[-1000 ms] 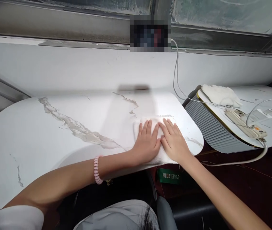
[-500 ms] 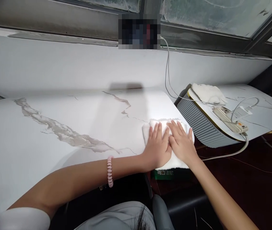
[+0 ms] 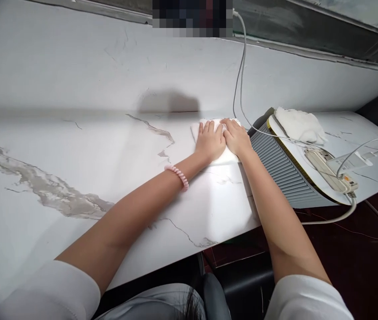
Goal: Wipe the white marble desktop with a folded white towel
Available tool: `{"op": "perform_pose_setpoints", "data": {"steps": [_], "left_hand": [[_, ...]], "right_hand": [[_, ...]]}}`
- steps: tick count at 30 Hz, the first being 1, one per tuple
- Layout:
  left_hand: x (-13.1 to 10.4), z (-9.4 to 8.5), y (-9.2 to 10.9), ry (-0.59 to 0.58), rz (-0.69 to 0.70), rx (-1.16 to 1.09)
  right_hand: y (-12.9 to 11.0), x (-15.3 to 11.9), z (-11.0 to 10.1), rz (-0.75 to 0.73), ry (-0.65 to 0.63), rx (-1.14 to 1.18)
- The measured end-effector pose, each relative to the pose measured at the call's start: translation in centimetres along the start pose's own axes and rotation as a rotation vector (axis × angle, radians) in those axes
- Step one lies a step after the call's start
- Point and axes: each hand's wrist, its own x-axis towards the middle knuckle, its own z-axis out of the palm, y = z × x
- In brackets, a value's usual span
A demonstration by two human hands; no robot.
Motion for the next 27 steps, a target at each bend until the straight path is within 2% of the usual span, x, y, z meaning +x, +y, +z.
{"op": "perform_pose_setpoints", "data": {"steps": [8, 11, 15, 21, 24, 27], "left_hand": [[4.2, -0.5, -2.8, -0.047, -0.065, 0.086], [5.2, -0.7, -3.7, -0.052, -0.057, 0.105], [5.4, -0.6, -4.0, -0.044, -0.054, 0.120], [3.2, -1.2, -3.6, -0.071, -0.071, 0.129], [1.0, -1.9, -3.3, -0.083, -0.067, 0.137], [-2.2, -2.5, -2.8, -0.091, -0.056, 0.137]], "right_hand": [[-0.7, 5.3, 2.1, -0.030, 0.054, 0.004], [-1.4, 6.1, 2.3, -0.004, 0.070, -0.006], [-1.8, 5.9, 2.2, 0.004, 0.064, -0.053], [-2.5, 4.0, 1.9, -0.012, 0.004, -0.142], [-3.7, 2.0, 1.6, -0.001, -0.027, -0.138], [-5.3, -1.2, 1.3, 0.020, -0.019, -0.124]]}}
